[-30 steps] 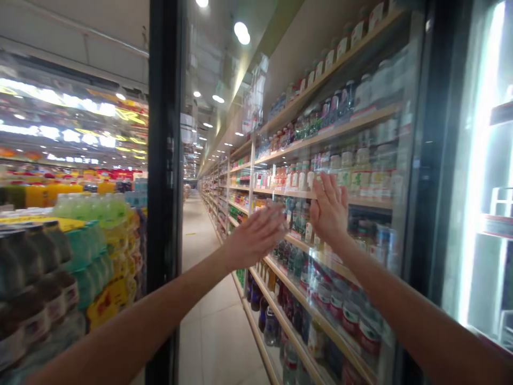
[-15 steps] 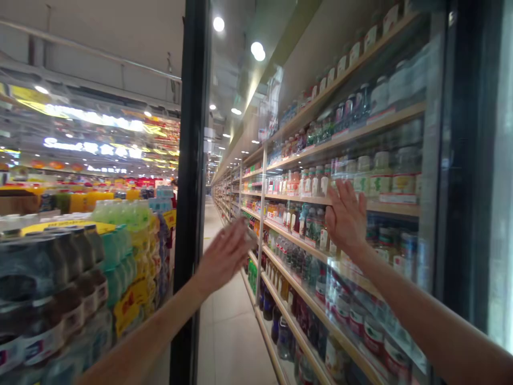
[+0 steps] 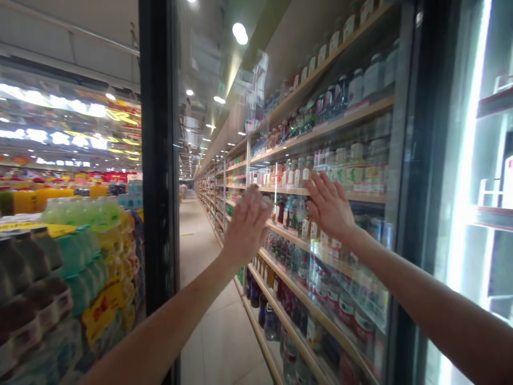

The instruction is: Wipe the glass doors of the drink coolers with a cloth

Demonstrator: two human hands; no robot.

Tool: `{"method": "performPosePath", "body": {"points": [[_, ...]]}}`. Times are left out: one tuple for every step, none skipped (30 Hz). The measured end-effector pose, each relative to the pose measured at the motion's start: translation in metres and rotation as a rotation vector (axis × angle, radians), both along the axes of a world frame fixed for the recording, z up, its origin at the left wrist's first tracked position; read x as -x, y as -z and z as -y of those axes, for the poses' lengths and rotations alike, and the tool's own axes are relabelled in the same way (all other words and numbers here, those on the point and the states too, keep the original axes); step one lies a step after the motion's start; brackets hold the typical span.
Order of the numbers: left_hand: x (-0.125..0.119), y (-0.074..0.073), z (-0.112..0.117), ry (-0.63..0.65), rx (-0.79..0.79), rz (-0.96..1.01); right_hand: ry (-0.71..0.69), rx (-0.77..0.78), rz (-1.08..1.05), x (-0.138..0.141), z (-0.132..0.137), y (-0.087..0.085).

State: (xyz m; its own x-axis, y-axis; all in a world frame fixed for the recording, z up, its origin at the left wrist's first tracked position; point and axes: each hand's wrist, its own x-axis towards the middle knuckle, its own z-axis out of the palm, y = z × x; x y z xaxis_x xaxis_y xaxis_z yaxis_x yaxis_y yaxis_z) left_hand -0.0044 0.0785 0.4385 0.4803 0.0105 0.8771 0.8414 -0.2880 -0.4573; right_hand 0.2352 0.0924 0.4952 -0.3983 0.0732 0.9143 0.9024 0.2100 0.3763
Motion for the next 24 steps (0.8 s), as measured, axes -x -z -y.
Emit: {"method": "performPosePath", "body": {"points": [[-0.012,0.012,0.0,0.03,0.006,-0.148,0.015,0.016,0.051,-0.007,0.001,-0.002],[-0.024,0.027,0.001,0.062,0.01,-0.319,0.024,0.021,0.085,-0.012,0.002,-0.003],[-0.035,0.04,0.002,0.096,0.011,-0.463,0.027,0.018,0.1,-0.017,0.002,-0.004],[-0.044,0.048,0.003,0.124,0.01,-0.575,0.025,0.007,0.1,-0.02,0.002,-0.005],[-0.051,0.051,0.003,0.139,0.007,-0.635,0.02,-0.005,0.094,-0.022,0.001,-0.004],[-0.053,0.046,0.003,0.142,0.004,-0.641,0.017,-0.015,0.089,-0.023,0.001,-0.004],[-0.053,0.035,0.003,0.132,0.002,-0.594,0.017,-0.023,0.078,-0.024,0.0,-0.003],[-0.05,0.02,0.002,0.113,-0.008,-0.5,0.018,-0.032,0.057,-0.023,-0.001,-0.002],[-0.045,0.005,0.001,0.092,-0.011,-0.368,0.022,-0.038,0.029,-0.023,-0.001,0.0],[-0.04,-0.008,0.001,0.072,-0.017,-0.205,0.025,-0.04,-0.002,-0.022,-0.001,0.001],[-0.035,-0.017,0.002,0.059,-0.021,-0.072,0.028,-0.037,-0.033,-0.022,-0.001,0.002],[-0.032,-0.021,0.002,0.054,-0.017,-0.016,0.028,-0.034,-0.059,-0.022,-0.001,0.002],[-0.03,-0.021,0.003,0.058,-0.016,-0.039,0.025,-0.033,-0.074,-0.022,-0.001,0.003],[-0.029,-0.018,0.005,0.07,-0.011,-0.138,0.021,-0.032,-0.079,-0.022,-0.001,0.004],[-0.029,-0.014,0.006,0.083,-0.004,-0.276,0.017,-0.032,-0.079,-0.022,-0.001,0.004],[-0.03,-0.014,0.006,0.093,0.002,-0.405,0.013,-0.035,-0.079,-0.022,-0.001,0.004],[-0.03,-0.017,0.006,0.094,0.006,-0.476,0.007,-0.041,-0.079,-0.023,-0.001,0.005],[-0.03,-0.024,0.005,0.085,0.007,-0.46,0.0,-0.05,-0.076,-0.023,-0.002,0.005],[-0.029,-0.035,0.005,0.067,0.001,-0.364,-0.009,-0.058,-0.072,-0.023,-0.003,0.005],[-0.029,-0.047,0.004,0.048,-0.017,-0.212,-0.019,-0.066,-0.071,-0.024,-0.003,0.005],[-0.029,-0.058,0.004,0.029,-0.041,-0.054,-0.03,-0.074,-0.07,-0.024,-0.003,0.005],[-0.03,-0.066,0.004,0.016,-0.063,0.055,-0.039,-0.08,-0.069,-0.024,-0.003,0.006],[-0.031,-0.07,0.005,0.013,-0.08,0.082,-0.047,-0.084,-0.07,-0.024,-0.003,0.006],[-0.034,-0.071,0.006,0.02,-0.089,0.012,-0.053,-0.085,-0.071,-0.024,-0.003,0.006]]}}
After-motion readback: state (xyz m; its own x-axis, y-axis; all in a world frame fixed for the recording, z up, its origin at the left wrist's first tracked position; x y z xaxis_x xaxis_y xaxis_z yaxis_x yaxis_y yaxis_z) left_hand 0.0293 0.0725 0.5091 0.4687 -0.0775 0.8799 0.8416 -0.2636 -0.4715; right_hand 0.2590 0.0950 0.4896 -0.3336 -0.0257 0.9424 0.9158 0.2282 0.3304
